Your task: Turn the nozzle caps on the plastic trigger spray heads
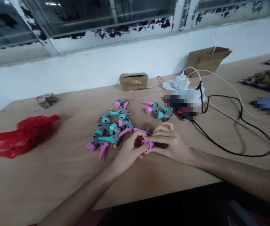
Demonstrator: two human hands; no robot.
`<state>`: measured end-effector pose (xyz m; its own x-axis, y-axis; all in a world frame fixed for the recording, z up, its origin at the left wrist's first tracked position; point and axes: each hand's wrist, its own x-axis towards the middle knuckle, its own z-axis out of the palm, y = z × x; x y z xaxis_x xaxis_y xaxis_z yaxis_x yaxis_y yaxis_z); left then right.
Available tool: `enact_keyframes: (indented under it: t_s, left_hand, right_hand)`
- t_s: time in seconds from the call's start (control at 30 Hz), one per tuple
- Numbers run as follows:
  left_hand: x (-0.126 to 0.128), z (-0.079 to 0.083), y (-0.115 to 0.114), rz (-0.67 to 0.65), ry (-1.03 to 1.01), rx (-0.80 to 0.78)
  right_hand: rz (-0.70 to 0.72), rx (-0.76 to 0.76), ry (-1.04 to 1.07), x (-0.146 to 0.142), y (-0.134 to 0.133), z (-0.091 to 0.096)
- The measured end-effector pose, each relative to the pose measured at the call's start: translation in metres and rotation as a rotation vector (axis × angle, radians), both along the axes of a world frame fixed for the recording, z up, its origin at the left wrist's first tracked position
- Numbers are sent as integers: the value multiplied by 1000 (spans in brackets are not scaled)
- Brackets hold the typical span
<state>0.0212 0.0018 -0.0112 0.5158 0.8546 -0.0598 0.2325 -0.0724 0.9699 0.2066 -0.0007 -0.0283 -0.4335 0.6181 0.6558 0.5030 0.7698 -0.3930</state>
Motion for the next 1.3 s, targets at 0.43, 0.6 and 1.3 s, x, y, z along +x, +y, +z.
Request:
enact_keyframes:
  t_s: [0.43, 0.6, 1.3]
  left_hand:
    - [5, 6, -4, 66, 241, 216]
    - [3, 6, -2, 62, 262, 297]
    - [-3, 7, -10, 153, 323, 700]
  right_hand:
    - [31, 7, -64, 0, -1, -3]
    - [6, 27, -105, 2, -1, -2]
    - [-53, -114, 65, 8, 10, 1]
